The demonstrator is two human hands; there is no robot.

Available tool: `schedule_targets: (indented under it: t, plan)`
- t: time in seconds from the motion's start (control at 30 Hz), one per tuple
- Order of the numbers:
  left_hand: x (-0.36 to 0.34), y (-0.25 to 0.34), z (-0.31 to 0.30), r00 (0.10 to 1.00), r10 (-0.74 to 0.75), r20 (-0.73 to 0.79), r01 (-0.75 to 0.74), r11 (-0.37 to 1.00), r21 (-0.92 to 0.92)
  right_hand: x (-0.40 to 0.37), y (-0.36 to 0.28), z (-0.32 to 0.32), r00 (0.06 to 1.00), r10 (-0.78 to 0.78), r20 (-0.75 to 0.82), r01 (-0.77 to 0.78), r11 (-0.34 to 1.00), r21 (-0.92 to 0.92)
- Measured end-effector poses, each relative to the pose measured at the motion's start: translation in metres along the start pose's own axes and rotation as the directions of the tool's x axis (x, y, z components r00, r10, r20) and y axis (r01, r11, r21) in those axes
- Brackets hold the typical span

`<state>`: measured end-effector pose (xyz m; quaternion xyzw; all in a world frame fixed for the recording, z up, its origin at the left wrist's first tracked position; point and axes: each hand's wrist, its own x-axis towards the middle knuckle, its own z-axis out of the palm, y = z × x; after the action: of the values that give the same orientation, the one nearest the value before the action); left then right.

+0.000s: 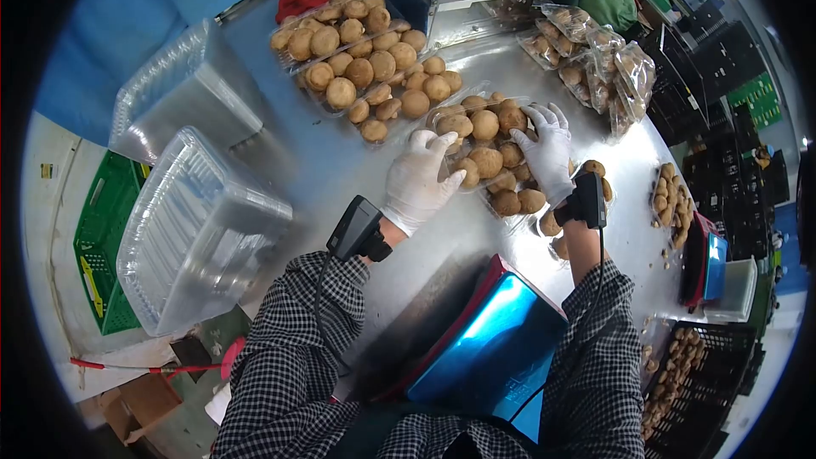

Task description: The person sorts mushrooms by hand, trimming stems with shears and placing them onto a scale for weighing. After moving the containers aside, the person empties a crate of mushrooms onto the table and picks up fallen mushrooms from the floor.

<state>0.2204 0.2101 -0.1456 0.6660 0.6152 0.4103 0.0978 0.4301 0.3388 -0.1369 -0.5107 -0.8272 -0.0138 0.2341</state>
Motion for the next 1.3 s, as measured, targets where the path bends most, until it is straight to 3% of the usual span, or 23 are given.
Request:
schedule_targets:
  t: [0.23,0.5,0.63,0.73,0.87,0.93,0.97,1.03,1.07,1.13,1.3]
  plan:
    - [0.002,0.001,-0.001,1.000,0.007,0.001,-0.007,1.000,0.021,-0.004,0.003,0.006,0.997,-0.031,0.072,0.036,0.997,-0.073]
    - [-0.002,0.009,-0.014,1.000,-0.023,0.001,0.023,0.999,-0.028,-0.011,-0.005,-0.019,0.994,-0.104,0.021,0.104,0.994,-0.031]
    - [-0.017,0.030,-0.056,0.998,-0.053,0.032,0.057,0.986,-0.154,-0.027,-0.019,-0.055,0.991,-0.130,-0.009,0.130,0.991,0.014]
    - [-0.040,0.037,-0.121,0.998,0.002,-0.061,-0.010,0.991,-0.133,-0.055,-0.030,-0.097,0.988,-0.151,0.027,0.150,0.988,0.046]
    - [-0.077,0.029,-0.224,0.951,0.066,-0.302,0.071,0.904,0.422,-0.108,-0.043,-0.160,0.987,-0.146,0.067,0.130,0.970,0.206]
    - [-0.094,0.017,-0.263,0.934,0.125,-0.335,0.122,0.770,0.627,-0.142,-0.041,-0.184,0.990,-0.121,0.075,0.103,0.973,0.208]
    - [-0.106,0.011,-0.276,0.932,0.131,-0.339,0.123,0.765,0.633,-0.157,-0.041,-0.194,0.992,-0.096,0.077,0.076,0.971,0.228]
    - [-0.123,0.003,-0.291,0.968,-0.082,-0.236,0.189,0.857,0.479,-0.183,-0.047,-0.211,0.995,-0.070,0.068,0.051,0.966,0.252]
    - [-0.126,0.006,-0.293,0.969,-0.074,-0.237,0.184,0.855,0.484,-0.195,-0.051,-0.219,0.995,-0.017,0.102,-0.012,0.960,0.280]
    - [-0.127,0.017,-0.293,0.951,-0.254,-0.176,0.295,0.915,0.275,-0.215,-0.061,-0.232,0.991,0.036,0.132,-0.075,0.948,0.311]
    - [-0.120,-0.011,-0.301,0.971,-0.230,-0.068,0.239,0.952,0.193,-0.261,-0.088,-0.261,0.990,0.098,0.105,-0.130,0.920,0.369]
